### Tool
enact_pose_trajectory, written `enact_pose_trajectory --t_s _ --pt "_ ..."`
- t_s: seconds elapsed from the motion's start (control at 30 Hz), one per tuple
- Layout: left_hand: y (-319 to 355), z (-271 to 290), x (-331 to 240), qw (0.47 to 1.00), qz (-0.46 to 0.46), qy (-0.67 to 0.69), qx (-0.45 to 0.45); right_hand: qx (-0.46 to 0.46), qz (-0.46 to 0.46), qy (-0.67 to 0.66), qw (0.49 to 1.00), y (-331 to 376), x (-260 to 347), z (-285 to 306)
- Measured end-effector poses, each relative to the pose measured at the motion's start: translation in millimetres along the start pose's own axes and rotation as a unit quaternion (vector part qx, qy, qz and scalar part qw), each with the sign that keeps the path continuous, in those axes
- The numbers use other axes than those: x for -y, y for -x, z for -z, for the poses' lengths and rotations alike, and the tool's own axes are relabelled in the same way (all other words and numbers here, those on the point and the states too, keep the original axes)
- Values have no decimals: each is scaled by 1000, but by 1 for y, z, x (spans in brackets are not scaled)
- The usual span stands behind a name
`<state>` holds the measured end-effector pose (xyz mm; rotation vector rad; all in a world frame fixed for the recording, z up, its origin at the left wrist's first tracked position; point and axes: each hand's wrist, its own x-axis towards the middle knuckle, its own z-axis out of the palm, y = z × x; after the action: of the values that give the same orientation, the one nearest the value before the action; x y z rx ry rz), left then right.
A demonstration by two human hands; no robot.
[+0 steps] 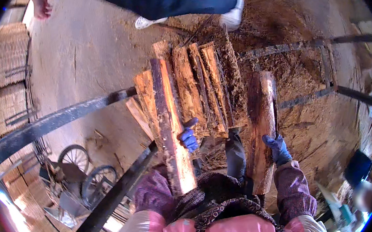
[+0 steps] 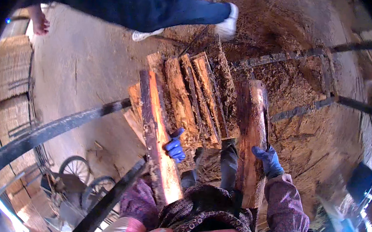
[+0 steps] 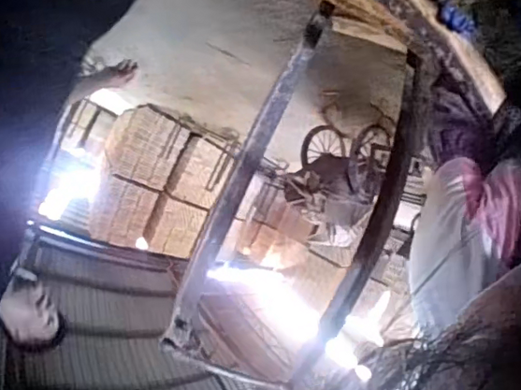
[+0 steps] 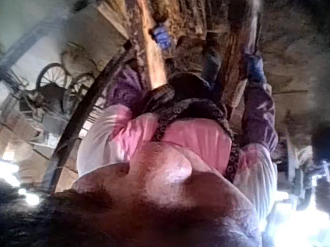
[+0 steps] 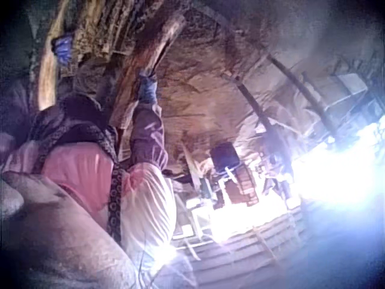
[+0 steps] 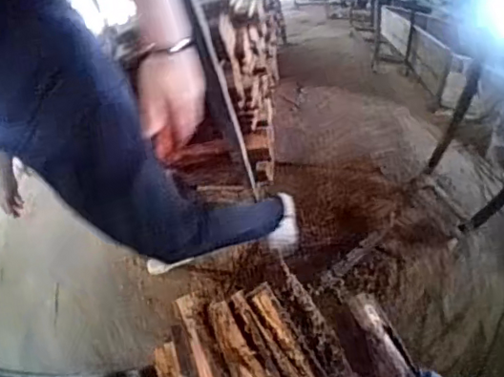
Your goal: The person picks up wooden planks from a pile on the floor and feeds them one by one into the intake of a processing machine by hand.
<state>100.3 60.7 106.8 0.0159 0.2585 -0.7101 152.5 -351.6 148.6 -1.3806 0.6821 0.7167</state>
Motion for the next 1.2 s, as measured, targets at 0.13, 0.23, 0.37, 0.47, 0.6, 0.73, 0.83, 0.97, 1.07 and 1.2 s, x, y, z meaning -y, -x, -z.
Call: enact_pose_trajectory --t_s 0.13,0.23,0.37,0.47,0.6,0.73,0.83,0.97,1.07,1.2 --pt "-1 -45 14 997 24 -53 -41 -54 -16 -42 998 65 3 -25" --pt "24 -85 27 979 18 -172 -104 -57 57 -113 990 115 -13 -38" --pt "54 -134 22 934 15 -335 -120 -107 108 -149 977 197 17 -87" --pt "32 -182 21 922 73 -358 -127 -136 199 -189 952 231 24 -107" --pt "14 -252 58 894 101 -425 -98 -136 187 -257 938 300 49 -147" --pt "-7 -177 13 812 172 -550 -98 -209 292 -237 903 280 65 -235" --pt "-18 -241 14 784 142 -602 51 -233 405 -257 846 271 58 -240" --pt "-63 -271 45 625 210 -726 195 -290 389 -375 790 269 27 -237" --pt "-83 -313 74 590 255 -691 332 -325 435 -405 736 279 24 -219" --pt "-128 -331 139 709 413 -448 355 -422 391 -452 682 312 14 -170"
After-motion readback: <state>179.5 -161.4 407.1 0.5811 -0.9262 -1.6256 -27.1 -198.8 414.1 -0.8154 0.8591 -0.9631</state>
